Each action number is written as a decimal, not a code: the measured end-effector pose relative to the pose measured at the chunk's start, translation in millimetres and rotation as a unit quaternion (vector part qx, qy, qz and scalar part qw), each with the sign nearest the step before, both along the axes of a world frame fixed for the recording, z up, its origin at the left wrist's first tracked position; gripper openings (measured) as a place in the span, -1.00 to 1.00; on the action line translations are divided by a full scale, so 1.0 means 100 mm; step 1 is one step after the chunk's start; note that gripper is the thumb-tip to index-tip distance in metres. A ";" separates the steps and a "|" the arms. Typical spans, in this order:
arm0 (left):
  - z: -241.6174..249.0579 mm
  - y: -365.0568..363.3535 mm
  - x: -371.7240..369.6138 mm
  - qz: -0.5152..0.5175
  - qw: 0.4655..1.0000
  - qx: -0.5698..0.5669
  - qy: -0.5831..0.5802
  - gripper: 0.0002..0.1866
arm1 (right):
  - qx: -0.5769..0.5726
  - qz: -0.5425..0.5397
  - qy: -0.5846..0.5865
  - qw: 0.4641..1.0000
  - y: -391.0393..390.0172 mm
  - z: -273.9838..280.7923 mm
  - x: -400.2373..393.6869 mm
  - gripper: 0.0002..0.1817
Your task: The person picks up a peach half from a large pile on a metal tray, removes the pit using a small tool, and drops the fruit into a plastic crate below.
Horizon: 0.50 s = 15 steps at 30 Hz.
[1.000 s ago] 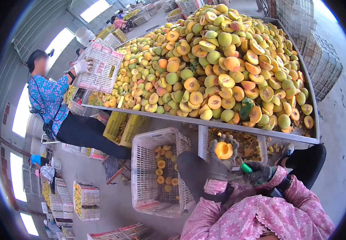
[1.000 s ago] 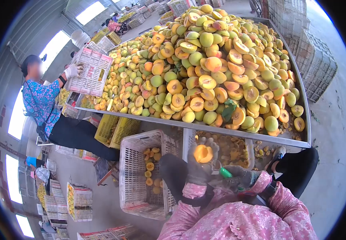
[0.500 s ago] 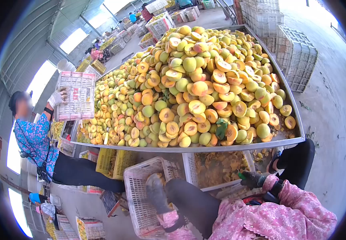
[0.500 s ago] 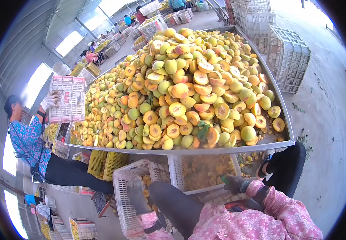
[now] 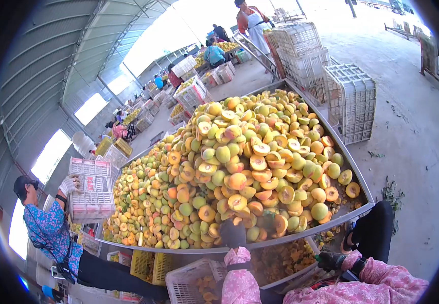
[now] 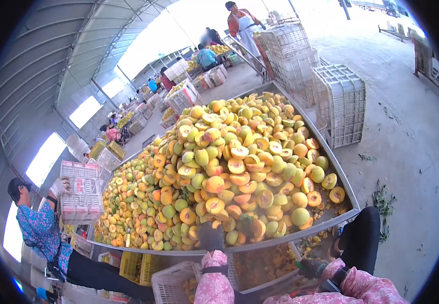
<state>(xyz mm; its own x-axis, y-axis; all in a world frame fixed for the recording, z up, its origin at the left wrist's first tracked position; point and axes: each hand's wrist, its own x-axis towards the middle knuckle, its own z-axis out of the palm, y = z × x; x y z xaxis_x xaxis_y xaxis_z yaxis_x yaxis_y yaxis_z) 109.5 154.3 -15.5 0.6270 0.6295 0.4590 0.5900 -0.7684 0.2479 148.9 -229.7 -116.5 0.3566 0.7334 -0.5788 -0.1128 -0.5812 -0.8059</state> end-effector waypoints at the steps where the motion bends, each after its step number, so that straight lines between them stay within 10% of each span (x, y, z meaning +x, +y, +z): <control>1: 0.03 -0.03 0.00 0.002 1.000 0.008 -0.002 -0.58 | 0.010 -0.009 -0.008 1.000 0.02 -0.19 0.01 -0.65; 4: -0.02 -0.11 -0.03 0.013 1.000 0.000 -0.005 -0.57 | 0.080 0.156 -0.256 0.951 0.08 -0.94 0.03 -0.69; 5: -0.01 -0.14 -0.04 0.028 0.999 -0.022 -0.008 -0.57 | 0.093 -0.008 0.041 0.995 0.11 -0.88 0.00 -0.72; 6: 0.00 -0.17 -0.06 0.022 1.000 -0.020 -0.010 -0.57 | 0.098 -0.169 0.333 0.923 0.11 -0.86 0.01 -0.75; 7: 0.01 -0.20 -0.08 -0.015 0.969 -0.143 -0.200 -0.61 | 0.102 -0.174 0.329 0.922 0.08 -0.85 0.05 -0.75; 9: 0.32 -0.45 -0.26 -0.110 0.758 -0.461 -0.448 -0.64 | -0.017 -0.036 0.126 0.991 0.05 0.06 0.08 -0.79; 11: 0.36 -0.49 -0.53 -0.187 0.431 -0.709 -0.527 -0.65 | 0.014 0.009 0.047 0.999 0.00 0.49 0.08 -0.79; 14: 0.05 -0.76 -0.71 -0.233 0.509 -0.631 -0.537 -0.59 | 0.106 0.025 0.053 0.993 0.06 0.54 0.09 -0.76; 15: 0.64 -1.03 -0.71 -0.159 0.227 -0.786 -0.553 -0.53 | 0.166 -0.011 0.137 0.976 0.11 0.52 0.09 -0.74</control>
